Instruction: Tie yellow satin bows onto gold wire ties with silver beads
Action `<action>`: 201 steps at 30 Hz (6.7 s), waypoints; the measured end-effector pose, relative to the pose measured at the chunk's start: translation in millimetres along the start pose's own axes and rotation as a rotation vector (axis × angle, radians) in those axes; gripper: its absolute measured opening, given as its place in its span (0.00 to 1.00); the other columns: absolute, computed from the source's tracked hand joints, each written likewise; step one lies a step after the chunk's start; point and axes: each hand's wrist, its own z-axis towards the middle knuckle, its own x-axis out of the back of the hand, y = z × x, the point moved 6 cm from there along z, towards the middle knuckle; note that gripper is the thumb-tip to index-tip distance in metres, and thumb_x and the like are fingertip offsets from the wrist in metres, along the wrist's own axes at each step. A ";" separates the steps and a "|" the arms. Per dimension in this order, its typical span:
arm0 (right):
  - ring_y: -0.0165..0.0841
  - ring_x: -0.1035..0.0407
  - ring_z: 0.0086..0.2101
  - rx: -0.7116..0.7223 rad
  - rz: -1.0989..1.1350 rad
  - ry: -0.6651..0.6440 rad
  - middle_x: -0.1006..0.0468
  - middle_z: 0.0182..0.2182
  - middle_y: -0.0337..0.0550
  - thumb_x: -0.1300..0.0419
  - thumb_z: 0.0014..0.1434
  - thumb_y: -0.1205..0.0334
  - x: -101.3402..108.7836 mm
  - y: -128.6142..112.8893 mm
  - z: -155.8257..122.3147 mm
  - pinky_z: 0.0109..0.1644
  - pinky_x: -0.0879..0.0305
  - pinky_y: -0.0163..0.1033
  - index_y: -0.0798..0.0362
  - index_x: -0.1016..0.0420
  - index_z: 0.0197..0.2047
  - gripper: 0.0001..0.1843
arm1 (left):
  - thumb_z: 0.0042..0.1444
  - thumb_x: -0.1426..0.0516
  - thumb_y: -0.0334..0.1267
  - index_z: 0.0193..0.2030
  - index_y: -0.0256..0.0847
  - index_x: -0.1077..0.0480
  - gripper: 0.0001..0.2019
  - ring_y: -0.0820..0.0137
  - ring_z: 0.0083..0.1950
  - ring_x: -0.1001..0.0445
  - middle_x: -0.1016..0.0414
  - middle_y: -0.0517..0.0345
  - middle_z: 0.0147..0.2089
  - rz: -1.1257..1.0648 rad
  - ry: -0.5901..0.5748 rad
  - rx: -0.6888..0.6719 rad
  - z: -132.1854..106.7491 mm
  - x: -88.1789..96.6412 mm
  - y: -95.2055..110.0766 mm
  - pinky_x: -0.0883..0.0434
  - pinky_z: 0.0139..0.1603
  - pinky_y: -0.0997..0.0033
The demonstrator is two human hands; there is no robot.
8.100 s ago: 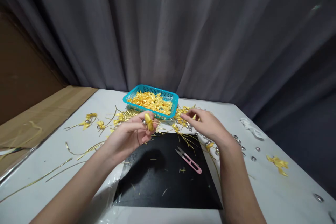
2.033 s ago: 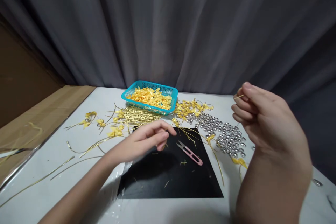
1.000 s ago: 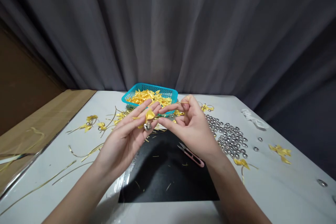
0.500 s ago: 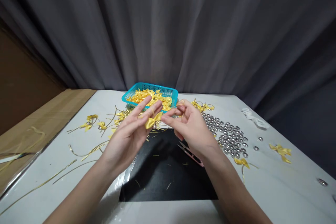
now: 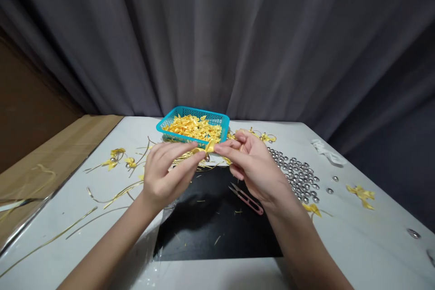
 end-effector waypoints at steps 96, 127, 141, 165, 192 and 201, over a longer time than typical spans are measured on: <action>0.15 0.55 0.14 0.220 -0.216 0.119 0.25 0.32 0.41 0.38 0.52 0.63 51.8 -59.7 -16.1 0.15 0.65 0.30 0.53 0.42 0.29 0.13 | 0.49 0.39 0.37 0.25 0.41 0.29 0.05 0.72 0.35 0.28 0.25 0.58 0.33 -0.704 -0.385 0.899 8.8 -11.1 11.8 0.32 0.35 0.77; 0.16 0.55 0.15 -0.038 -0.193 -0.213 0.43 0.20 0.28 0.33 0.47 0.54 -1.2 -13.7 -10.9 0.13 0.60 0.25 0.52 0.43 0.29 0.21 | 0.50 0.40 0.40 0.26 0.40 0.33 0.08 0.76 0.26 0.34 0.30 0.62 0.25 -0.441 -0.202 0.828 14.3 -0.1 5.9 0.36 0.26 0.78; 0.17 0.68 0.15 0.226 0.231 0.281 0.58 0.17 0.29 0.50 0.62 0.67 89.9 -81.5 -34.8 0.15 0.70 0.30 0.54 0.46 0.22 0.16 | 0.48 0.40 0.38 0.26 0.39 0.33 0.07 0.74 0.27 0.32 0.30 0.61 0.25 -0.327 -0.182 0.826 12.6 0.8 -18.6 0.36 0.28 0.75; 0.14 0.49 0.14 0.068 -0.326 -0.154 0.27 0.33 0.33 0.35 0.50 0.60 -6.4 -17.6 -22.6 0.13 0.57 0.24 0.50 0.55 0.30 0.25 | 0.50 0.41 0.24 0.29 0.42 0.30 0.08 0.71 0.38 0.25 0.23 0.60 0.35 -0.154 -0.116 0.194 20.3 12.2 32.6 0.29 0.40 0.70; 0.12 0.54 0.15 0.020 -0.298 -0.138 0.34 0.36 0.33 0.34 0.47 0.64 -13.2 -10.0 -20.3 0.13 0.57 0.25 0.51 0.51 0.32 0.24 | 0.57 0.45 0.42 0.33 0.41 0.30 0.08 0.72 0.30 0.30 0.30 0.60 0.29 -0.605 -0.137 0.697 8.3 -8.4 6.5 0.30 0.31 0.74; 0.17 0.54 0.20 0.247 -0.529 -0.106 0.32 0.43 0.35 0.33 0.47 0.61 -15.4 -20.5 -24.2 0.22 0.50 0.29 0.50 0.53 0.32 0.26 | 0.53 0.42 0.39 0.23 0.40 0.31 0.10 0.73 0.27 0.33 0.32 0.62 0.23 -0.529 -0.173 0.732 11.2 -5.8 6.7 0.34 0.28 0.75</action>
